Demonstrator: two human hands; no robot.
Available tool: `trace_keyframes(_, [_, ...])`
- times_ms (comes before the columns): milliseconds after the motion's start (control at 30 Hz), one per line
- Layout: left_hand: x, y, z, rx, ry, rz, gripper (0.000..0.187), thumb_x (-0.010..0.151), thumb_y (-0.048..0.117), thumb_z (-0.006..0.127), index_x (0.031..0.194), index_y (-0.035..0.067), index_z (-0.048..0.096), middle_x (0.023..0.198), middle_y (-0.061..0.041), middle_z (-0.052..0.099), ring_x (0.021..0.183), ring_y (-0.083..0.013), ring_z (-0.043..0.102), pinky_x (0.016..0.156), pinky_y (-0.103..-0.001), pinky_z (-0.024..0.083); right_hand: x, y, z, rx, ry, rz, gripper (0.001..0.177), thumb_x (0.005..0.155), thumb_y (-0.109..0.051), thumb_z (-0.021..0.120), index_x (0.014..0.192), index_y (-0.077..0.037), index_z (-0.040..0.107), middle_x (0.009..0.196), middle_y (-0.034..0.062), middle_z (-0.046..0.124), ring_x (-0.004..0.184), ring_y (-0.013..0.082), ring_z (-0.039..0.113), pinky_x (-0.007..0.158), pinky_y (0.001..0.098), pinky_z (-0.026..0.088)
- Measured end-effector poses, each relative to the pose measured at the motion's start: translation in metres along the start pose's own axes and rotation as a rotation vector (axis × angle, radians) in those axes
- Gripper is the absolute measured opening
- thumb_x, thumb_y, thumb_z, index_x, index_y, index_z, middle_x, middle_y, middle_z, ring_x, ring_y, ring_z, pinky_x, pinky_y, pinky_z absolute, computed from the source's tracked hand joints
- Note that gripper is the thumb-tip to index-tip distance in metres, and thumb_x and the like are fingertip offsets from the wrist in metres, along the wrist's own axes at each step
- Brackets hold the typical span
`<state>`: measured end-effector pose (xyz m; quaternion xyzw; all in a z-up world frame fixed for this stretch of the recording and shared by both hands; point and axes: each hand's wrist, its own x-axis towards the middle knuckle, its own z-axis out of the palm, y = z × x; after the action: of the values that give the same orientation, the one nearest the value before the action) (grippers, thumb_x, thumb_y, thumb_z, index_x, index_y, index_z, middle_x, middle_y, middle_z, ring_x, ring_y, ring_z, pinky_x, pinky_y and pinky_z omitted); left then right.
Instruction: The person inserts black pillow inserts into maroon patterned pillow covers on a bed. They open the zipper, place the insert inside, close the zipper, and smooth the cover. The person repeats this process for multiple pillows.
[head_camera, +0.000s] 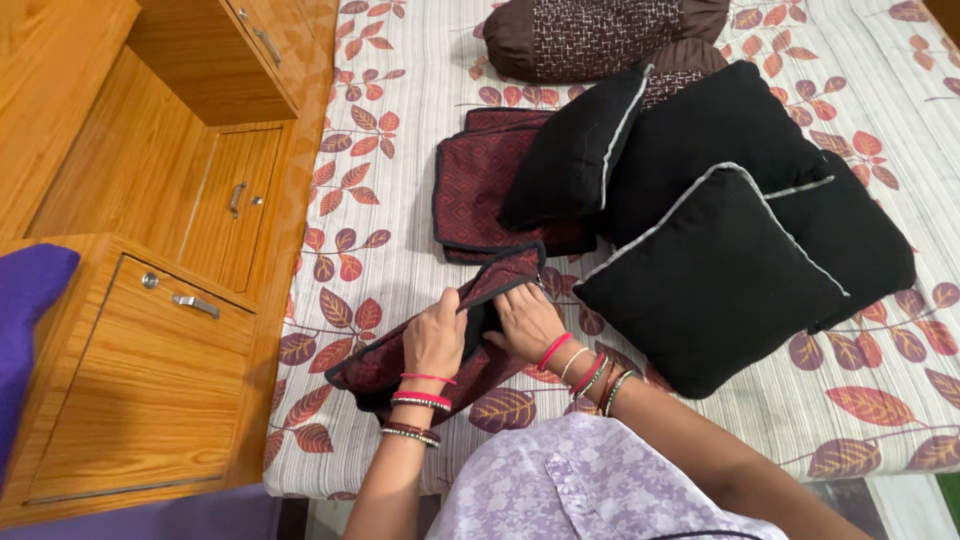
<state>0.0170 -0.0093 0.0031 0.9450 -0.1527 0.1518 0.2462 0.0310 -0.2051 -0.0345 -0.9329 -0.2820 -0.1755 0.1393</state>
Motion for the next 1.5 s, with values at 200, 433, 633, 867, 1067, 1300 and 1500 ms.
trace_keyframes(200, [0.014,0.000,0.013,0.004,0.035,-0.063,0.024,0.093,0.018,0.068,0.104,0.005,0.051,0.082,-0.019,0.067,0.081,-0.0428,0.066,0.066,-0.055,0.050,0.011,0.004,-0.011,0.061,-0.177,0.090,0.090,0.059,-0.043,0.089,0.132,-0.004,0.055,0.128,0.0127,0.058,0.122,0.0311,0.052,0.106,0.0643,0.029])
trace_keyframes(433, [0.054,0.023,0.030,0.264,0.077,0.095,0.014,0.092,0.011,0.064,0.105,0.010,0.058,0.096,-0.013,0.065,0.090,-0.0353,0.066,0.071,-0.048,0.055,-0.001,-0.002,0.008,0.045,-0.173,0.067,0.078,0.068,-0.038,0.088,0.134,-0.010,0.057,0.127,0.0072,0.059,0.126,0.0272,0.054,0.113,0.0650,0.030])
trace_keyframes(633, [0.081,0.045,0.041,0.382,0.036,0.256,0.012,0.084,0.015,0.065,0.096,0.014,0.063,0.097,-0.006,0.064,0.096,-0.0287,0.065,0.071,-0.043,0.054,-0.033,-0.001,0.025,0.026,-0.140,-0.058,0.068,0.066,-0.034,0.080,0.127,-0.009,0.062,0.128,0.0075,0.062,0.131,0.0281,0.050,0.101,0.0719,0.026])
trace_keyframes(867, [0.106,0.055,0.084,0.412,-0.068,0.285,0.024,0.079,0.017,0.073,0.103,0.018,0.069,0.106,-0.003,0.066,0.109,-0.0276,0.062,0.083,-0.047,0.053,-0.045,0.001,0.028,-0.092,-0.042,-0.170,0.027,0.093,-0.025,0.057,0.116,-0.014,0.067,0.117,0.0016,0.067,0.126,0.0192,0.058,0.118,0.0752,0.015])
trace_keyframes(1067, [0.099,-0.001,0.070,0.529,-0.390,-0.245,0.029,0.087,0.018,0.070,0.116,0.021,0.069,0.128,-0.003,0.063,0.124,-0.0272,0.059,0.096,-0.051,0.049,-0.043,-0.009,-0.001,-0.101,0.011,-0.235,0.030,0.088,-0.031,0.066,0.111,-0.011,0.064,0.109,0.0030,0.066,0.114,0.0200,0.061,0.119,0.0611,0.026])
trace_keyframes(1300, [0.047,-0.020,0.020,0.566,-0.461,-0.464,0.025,0.094,0.021,0.067,0.119,0.020,0.070,0.125,-0.006,0.070,0.124,-0.0280,0.063,0.104,-0.054,0.045,-0.028,-0.010,-0.014,-0.039,-0.049,-0.188,0.045,0.078,-0.044,0.078,0.101,-0.009,0.061,0.095,0.0064,0.062,0.100,0.0274,0.060,0.108,0.0476,0.039])
trace_keyframes(1500, [0.032,0.003,0.004,0.427,-0.203,-0.129,0.046,0.068,0.029,0.084,0.108,0.013,0.067,0.109,-0.007,0.067,0.111,-0.0280,0.061,0.094,-0.051,0.043,-0.022,-0.028,-0.001,0.077,-0.090,-0.329,0.041,0.078,-0.040,0.076,0.102,-0.010,0.062,0.097,0.0068,0.063,0.099,0.0273,0.060,0.090,0.0427,0.041])
